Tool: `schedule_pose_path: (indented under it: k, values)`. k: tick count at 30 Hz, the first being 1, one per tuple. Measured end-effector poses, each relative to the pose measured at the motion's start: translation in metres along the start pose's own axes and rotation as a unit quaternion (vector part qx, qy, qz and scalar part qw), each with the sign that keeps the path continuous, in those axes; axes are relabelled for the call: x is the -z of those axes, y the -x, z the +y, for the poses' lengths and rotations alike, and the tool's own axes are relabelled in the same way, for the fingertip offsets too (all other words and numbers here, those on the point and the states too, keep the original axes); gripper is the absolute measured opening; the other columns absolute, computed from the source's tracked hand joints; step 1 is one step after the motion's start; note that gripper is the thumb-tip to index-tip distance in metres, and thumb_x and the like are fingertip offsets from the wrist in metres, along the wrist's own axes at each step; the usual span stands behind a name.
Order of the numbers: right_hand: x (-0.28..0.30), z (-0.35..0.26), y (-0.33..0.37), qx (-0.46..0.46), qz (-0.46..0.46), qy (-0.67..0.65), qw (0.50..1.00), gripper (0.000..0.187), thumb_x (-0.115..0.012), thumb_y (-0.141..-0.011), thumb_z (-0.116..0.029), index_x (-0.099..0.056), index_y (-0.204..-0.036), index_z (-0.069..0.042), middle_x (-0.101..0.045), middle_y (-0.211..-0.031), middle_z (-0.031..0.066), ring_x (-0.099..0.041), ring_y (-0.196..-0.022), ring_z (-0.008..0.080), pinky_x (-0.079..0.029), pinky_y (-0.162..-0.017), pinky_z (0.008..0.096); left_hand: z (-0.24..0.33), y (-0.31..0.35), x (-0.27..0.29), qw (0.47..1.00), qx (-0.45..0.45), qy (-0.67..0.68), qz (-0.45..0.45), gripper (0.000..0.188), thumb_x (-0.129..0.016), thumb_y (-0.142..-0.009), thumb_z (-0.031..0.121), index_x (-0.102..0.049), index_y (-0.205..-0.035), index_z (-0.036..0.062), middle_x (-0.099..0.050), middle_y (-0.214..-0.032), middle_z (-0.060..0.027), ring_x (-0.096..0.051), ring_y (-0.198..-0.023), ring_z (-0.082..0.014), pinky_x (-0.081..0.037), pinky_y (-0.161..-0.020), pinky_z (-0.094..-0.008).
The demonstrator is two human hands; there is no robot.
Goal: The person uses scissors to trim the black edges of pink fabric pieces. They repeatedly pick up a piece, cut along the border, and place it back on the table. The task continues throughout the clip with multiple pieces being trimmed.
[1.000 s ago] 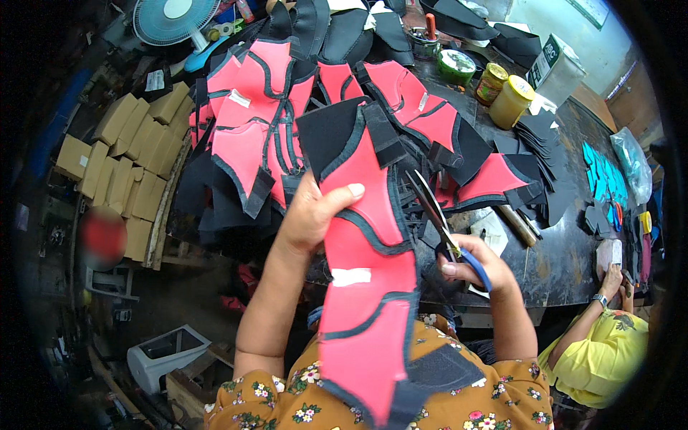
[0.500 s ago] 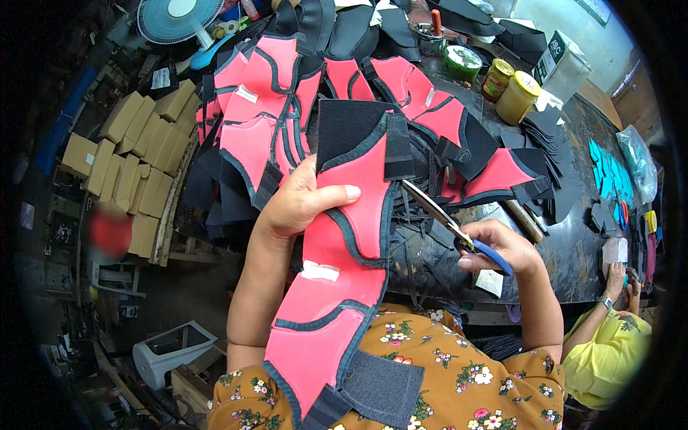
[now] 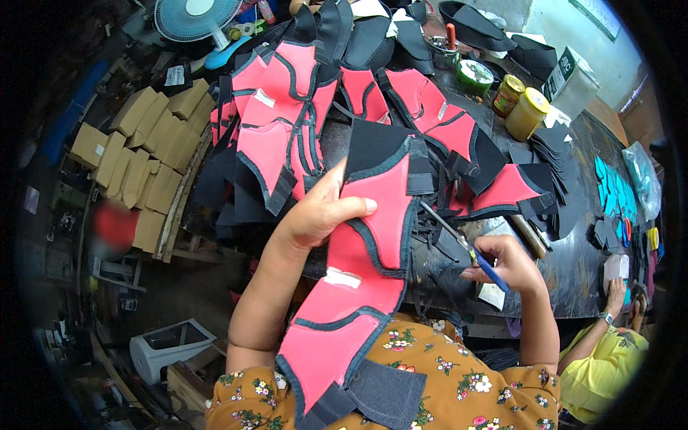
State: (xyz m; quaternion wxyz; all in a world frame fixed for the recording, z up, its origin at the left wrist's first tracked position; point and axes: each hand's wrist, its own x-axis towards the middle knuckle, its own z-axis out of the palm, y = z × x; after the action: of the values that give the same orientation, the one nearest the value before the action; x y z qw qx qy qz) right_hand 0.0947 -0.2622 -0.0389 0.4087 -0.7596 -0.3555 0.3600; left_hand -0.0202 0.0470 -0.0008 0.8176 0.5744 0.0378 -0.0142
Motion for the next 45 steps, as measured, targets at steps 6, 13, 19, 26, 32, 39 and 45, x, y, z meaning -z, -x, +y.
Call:
schedule_pose_path:
  k: [6,13,19,26,32,39,45]
  values:
    - [-0.01,0.015,0.031,-0.032,0.088,0.303,0.948,0.039,-0.081,-0.065,-0.031,-0.062,-0.079,0.0,-0.059,-0.072,0.0163,-0.059,-0.073,0.0354,-0.047,-0.069,0.0418,0.021,-0.004,-0.01,0.98,-0.148,-0.122,0.045,0.066,-0.06,-0.088,0.001,-0.026,-0.145,-0.0031,-0.04,-0.144,-0.0115,-0.04,-0.13,-0.0169,-0.028,-0.111,-0.0312]
    - [-0.018,0.02,0.047,-0.008,0.153,0.352,0.923,0.05,-0.08,-0.063,-0.02,-0.061,-0.103,0.002,-0.062,-0.089,0.0169,-0.056,-0.09,0.0342,-0.045,-0.083,0.0415,0.148,-0.012,0.041,0.886,-0.375,-0.26,0.086,0.049,-0.061,-0.091,0.017,-0.045,-0.135,0.0013,-0.057,-0.127,-0.0085,-0.055,-0.115,-0.0168,-0.043,-0.1,-0.0325]
    - [-0.02,0.007,0.04,-0.01,0.179,0.296,0.938,0.044,-0.079,-0.068,-0.02,-0.06,-0.102,0.0,-0.062,-0.093,0.0172,-0.058,-0.094,0.0357,-0.046,-0.082,0.0416,0.219,-0.062,0.119,0.772,-0.198,-0.549,0.251,0.08,-0.073,-0.082,0.034,-0.033,-0.145,0.0052,-0.047,-0.139,-0.0173,-0.052,-0.121,-0.0257,-0.036,-0.107,-0.0369]
    - [-0.04,-0.04,-0.006,0.189,0.083,0.187,0.96,0.042,-0.077,-0.073,-0.026,-0.062,-0.104,-0.002,-0.064,-0.104,0.0143,-0.059,-0.1,0.0333,-0.046,-0.088,0.0397,0.106,-0.09,0.189,0.65,-0.018,-0.732,0.202,0.095,-0.072,-0.07,0.061,-0.038,-0.145,0.0149,-0.044,-0.137,-0.0288,-0.041,-0.13,-0.0414,-0.036,-0.106,-0.0435]
    - [-0.112,-0.094,-0.084,0.315,-0.267,-0.03,0.91,0.055,-0.067,-0.086,-0.039,-0.055,-0.124,-0.001,-0.062,-0.114,0.0169,-0.059,-0.108,0.028,-0.047,-0.092,0.0388,0.073,-0.064,0.212,0.595,-0.152,-0.745,0.26,0.093,-0.048,-0.08,0.075,-0.035,-0.145,0.0103,-0.059,-0.109,-0.0282,-0.059,-0.105,-0.0418,-0.046,-0.091,-0.0449]
    - [-0.231,-0.149,-0.146,0.059,-0.447,-0.36,0.817,0.086,-0.047,-0.088,-0.068,-0.033,-0.142,-0.002,-0.054,-0.121,0.0201,-0.06,-0.105,0.0209,-0.052,-0.084,0.0376,0.068,-0.067,0.231,0.585,-0.135,-0.762,0.243,0.089,-0.044,-0.083,0.074,-0.028,-0.148,0.0148,-0.058,-0.112,-0.0281,-0.058,-0.105,-0.0425,-0.047,-0.091,-0.0458]
    - [-0.27,-0.185,-0.153,0.035,-0.448,-0.699,0.557,0.066,-0.055,-0.089,-0.057,-0.047,-0.131,-0.007,-0.057,-0.126,0.009,-0.057,-0.113,0.0178,-0.043,-0.101,0.0395,0.067,-0.069,0.237,0.576,-0.16,-0.764,0.245,0.087,-0.044,-0.084,0.073,-0.03,-0.147,0.0141,-0.061,-0.1,-0.0264,-0.061,-0.095,-0.042,-0.049,-0.084,-0.0463]
